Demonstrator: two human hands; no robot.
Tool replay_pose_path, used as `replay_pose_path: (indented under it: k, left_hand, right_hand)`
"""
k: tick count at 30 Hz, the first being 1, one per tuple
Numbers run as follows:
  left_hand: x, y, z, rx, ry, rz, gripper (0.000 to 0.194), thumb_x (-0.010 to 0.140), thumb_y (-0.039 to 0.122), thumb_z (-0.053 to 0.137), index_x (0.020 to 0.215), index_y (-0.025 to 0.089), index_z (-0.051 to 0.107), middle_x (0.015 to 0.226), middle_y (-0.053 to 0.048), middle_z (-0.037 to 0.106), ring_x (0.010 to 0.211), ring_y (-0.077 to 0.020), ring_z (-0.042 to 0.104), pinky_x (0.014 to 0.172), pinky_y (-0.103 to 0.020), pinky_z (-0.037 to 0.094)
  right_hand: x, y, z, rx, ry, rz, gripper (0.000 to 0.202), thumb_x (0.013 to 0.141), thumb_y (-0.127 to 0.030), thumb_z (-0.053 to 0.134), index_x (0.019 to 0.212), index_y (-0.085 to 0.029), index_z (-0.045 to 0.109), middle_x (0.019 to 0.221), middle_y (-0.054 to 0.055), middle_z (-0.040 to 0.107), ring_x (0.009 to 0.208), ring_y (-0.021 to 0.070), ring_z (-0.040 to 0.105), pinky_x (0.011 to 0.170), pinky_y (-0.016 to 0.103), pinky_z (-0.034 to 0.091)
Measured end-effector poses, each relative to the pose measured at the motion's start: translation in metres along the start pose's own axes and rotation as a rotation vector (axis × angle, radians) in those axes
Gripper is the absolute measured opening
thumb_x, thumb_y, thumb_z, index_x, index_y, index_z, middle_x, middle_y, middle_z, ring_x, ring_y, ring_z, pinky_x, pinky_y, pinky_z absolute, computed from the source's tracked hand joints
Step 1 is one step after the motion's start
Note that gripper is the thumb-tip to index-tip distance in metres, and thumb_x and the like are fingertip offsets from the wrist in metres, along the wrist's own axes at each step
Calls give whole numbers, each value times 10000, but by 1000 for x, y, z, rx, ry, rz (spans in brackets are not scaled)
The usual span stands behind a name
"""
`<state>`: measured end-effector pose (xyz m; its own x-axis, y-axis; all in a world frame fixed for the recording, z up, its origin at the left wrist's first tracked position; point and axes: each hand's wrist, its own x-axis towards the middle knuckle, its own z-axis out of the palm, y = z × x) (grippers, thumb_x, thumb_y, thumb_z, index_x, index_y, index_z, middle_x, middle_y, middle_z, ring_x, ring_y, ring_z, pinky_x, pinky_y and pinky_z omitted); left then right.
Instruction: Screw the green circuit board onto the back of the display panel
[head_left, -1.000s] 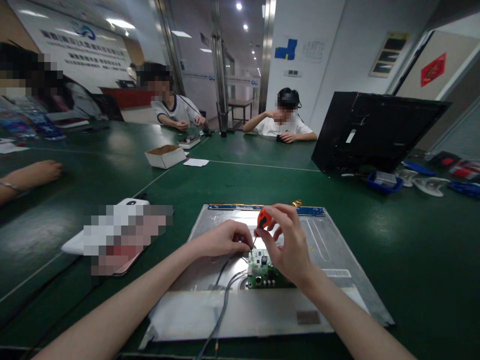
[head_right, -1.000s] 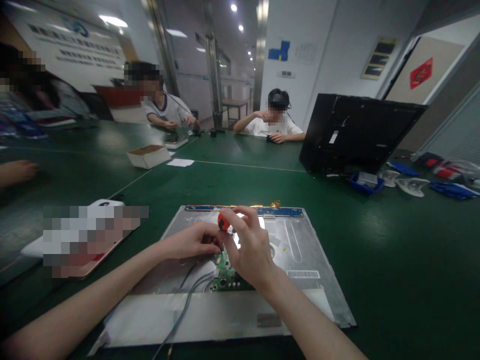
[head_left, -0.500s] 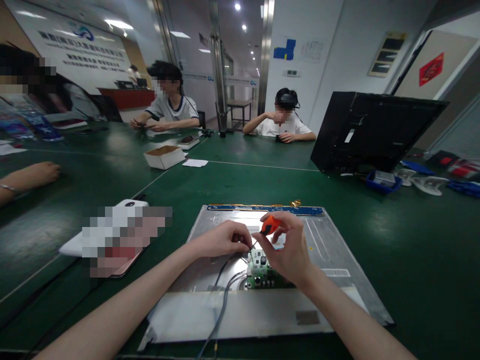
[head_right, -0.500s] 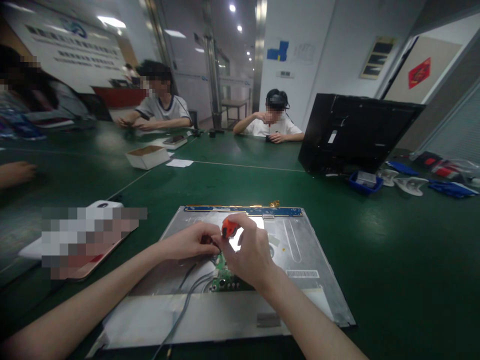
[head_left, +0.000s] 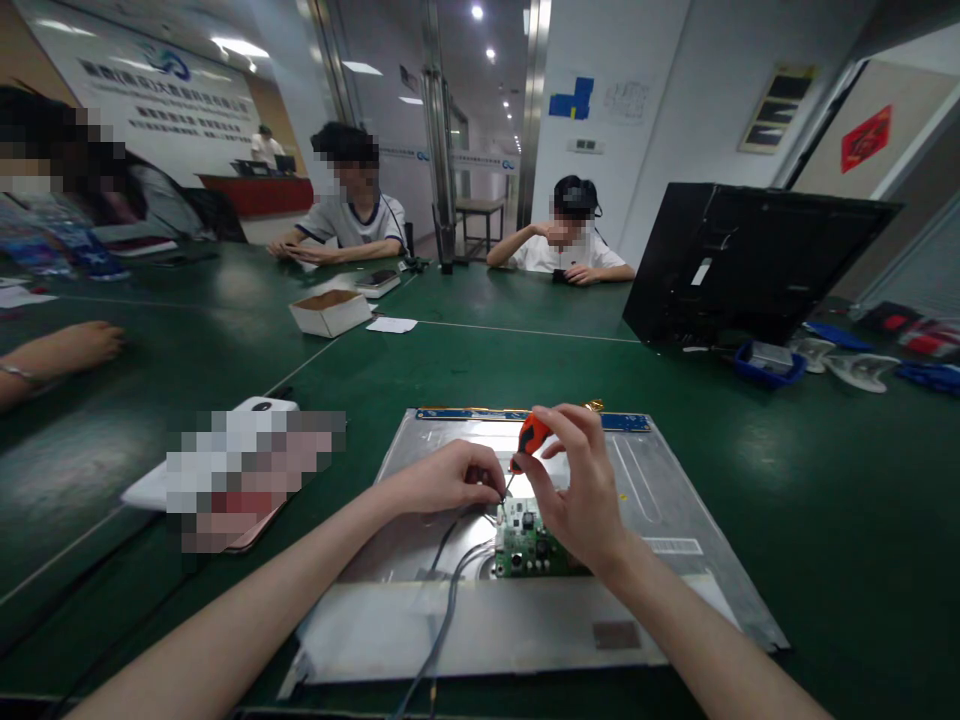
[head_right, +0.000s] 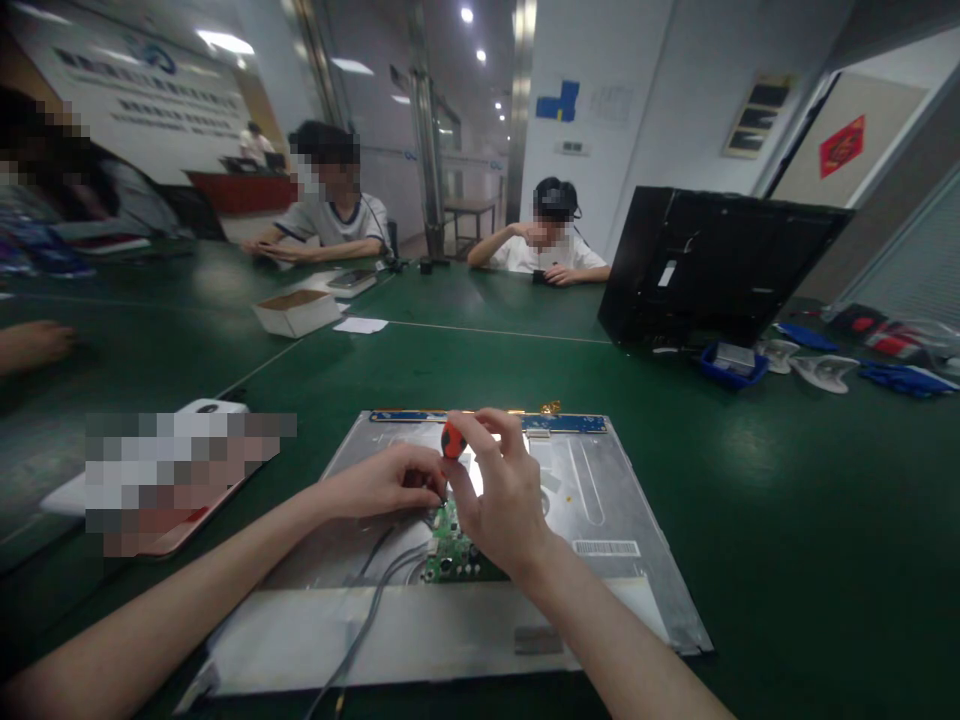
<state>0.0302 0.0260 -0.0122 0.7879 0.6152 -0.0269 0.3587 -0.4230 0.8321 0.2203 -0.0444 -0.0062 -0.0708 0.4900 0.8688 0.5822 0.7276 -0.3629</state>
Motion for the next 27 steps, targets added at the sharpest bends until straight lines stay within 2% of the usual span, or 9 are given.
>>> replay_pose_path:
  k: [6, 11, 15, 19, 23, 27]
  left_hand:
    - [1, -1, 0, 19, 22, 17, 27, 778, 159, 696, 752, 159, 696, 685, 18, 620, 650, -131, 541, 642, -245, 424]
    - [0, -1, -1, 46, 4, 25, 108, 807, 231, 703, 731, 159, 679, 688, 19, 612, 643, -127, 517, 606, -231, 400]
    - [0, -1, -1, 30, 1, 33, 109, 818, 233, 695, 739, 163, 671, 695, 20, 614, 658, -133, 526, 624, -238, 405]
    - [0, -1, -1, 15, -4, 20, 19, 791, 173, 692, 774, 167, 685, 691, 20, 625, 673, -140, 549, 655, -249, 422]
    - [0, -3, 0, 12, -5, 32, 35, 794, 165, 686, 760, 164, 678, 687, 19, 628, 659, -137, 556, 655, -248, 432]
    - [0, -4, 1, 13, 13, 40, 48, 788, 167, 688, 742, 158, 682, 696, 11, 632, 665, -139, 552, 645, -248, 426]
  right_hand:
    - [-2, 1, 0, 96, -96, -79, 575, 937, -70, 501, 1472, -230, 366, 1242, 126, 639, 1023, 212, 655, 658, 306, 607]
    - [-3, 1, 0, 123, -69, -119, 569, 913, -153, 619, 1426, -223, 383, 1204, 116, 676, 968, 206, 686, 729, 347, 623]
    - [-1, 0, 1, 106, -2, -85, 512, 898, -166, 642, 1350, -255, 419, 1169, 105, 624, 1010, 225, 660, 705, 355, 615]
    - [1, -1, 0, 23, 23, -19, 469, 910, -148, 603, 1337, -299, 479, 1158, 87, 557, 926, 211, 642, 661, 357, 603]
    - [1, -2, 0, 3, -6, -22, 535, 931, -110, 546, 1416, -314, 448, 1166, 91, 592, 978, 222, 646, 741, 385, 612]
    - [2, -1, -1, 26, -59, -73, 550, 943, -87, 498, 1454, -263, 398, 1214, 110, 649, 1057, 233, 647, 838, 416, 604]
